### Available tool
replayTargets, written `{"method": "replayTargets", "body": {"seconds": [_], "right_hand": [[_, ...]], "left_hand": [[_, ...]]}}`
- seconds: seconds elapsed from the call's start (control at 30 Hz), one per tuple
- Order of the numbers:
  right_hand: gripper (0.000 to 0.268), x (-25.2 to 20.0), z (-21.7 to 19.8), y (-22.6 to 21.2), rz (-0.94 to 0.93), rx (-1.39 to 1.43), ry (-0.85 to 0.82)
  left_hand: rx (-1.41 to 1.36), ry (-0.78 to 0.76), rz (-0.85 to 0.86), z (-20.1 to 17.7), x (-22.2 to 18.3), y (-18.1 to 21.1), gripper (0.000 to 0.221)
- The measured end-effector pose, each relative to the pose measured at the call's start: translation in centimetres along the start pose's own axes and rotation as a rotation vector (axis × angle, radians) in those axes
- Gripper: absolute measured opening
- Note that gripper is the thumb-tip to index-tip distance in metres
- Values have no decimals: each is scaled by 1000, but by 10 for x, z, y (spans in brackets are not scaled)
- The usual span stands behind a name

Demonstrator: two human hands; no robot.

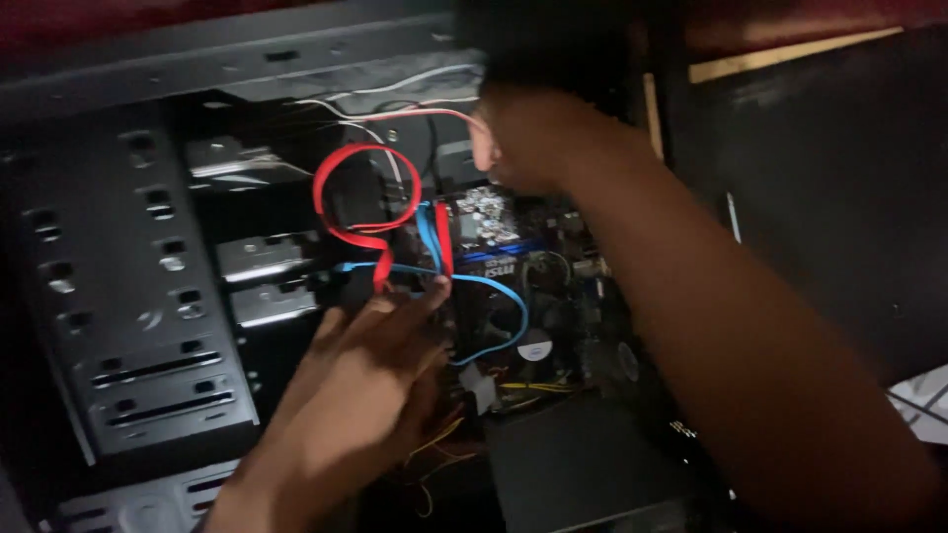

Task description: Connecting internal power and data cables to the motherboard and organizing wiring inside a desktop computer case.

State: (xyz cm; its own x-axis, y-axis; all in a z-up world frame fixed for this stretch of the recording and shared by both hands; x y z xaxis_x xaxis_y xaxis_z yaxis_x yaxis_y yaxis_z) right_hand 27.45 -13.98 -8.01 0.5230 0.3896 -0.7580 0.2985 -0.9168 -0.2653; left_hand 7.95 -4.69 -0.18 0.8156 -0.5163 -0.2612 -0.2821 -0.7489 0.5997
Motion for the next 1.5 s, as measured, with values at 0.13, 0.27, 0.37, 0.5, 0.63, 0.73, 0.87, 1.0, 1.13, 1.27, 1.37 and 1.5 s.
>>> {"method": "replayTargets", "body": {"seconds": [0.13,0.27,0.37,0.5,0.63,0.73,0.87,1.0,1.13,1.27,1.37,1.5], "right_hand": [[20,-18,-3,-15,-5,16,-29],[18,-31,-9,-18,81,-22,-41],[15,-19,-4,-18,14,-127,-15],[13,-17,0,-13,42,-179,-35],[10,-8,3,-17,-4,-284,2],[8,-8,5,-17,0,-324,-5],[6,-6,6,-19,-13,-317,14],[3,-3,6,-16,-18,-302,38],[7,-5,5,-20,-6,-328,-5],[18,-3,4,-19,-46,-287,47],[16,6,8,-18,-44,-344,14],[15,1,3,-17,-74,-199,113]], "left_hand": [[12,-4,-5,1,1,0,34],[31,-4,-21,0,1,0,36],[80,46,41,1,-2,3,41],[119,-20,13,8,-1,-2,56],[66,-10,-11,6,-2,-2,51],[87,6,10,8,-3,-2,51],[118,12,27,12,-4,-6,45],[79,-3,9,11,-4,-5,45],[88,11,20,10,-4,-4,43],[95,24,21,8,-3,-2,44],[100,10,18,8,-3,-1,42],[59,-4,19,7,-3,0,43]]}}
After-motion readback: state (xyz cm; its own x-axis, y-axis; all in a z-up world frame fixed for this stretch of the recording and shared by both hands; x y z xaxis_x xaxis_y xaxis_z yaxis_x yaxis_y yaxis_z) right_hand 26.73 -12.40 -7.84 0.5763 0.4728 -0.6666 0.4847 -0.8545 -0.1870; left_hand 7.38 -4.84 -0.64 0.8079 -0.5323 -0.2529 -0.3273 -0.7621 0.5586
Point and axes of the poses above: each hand's wrist, its own x-axis towards the middle knuckle, its own z-axis out of the palm, y = z × x, the point moved 9 cm from there along x, towards the middle knuckle, and after that the axes turned 5 degrees about -y, right-handed, at the moved point
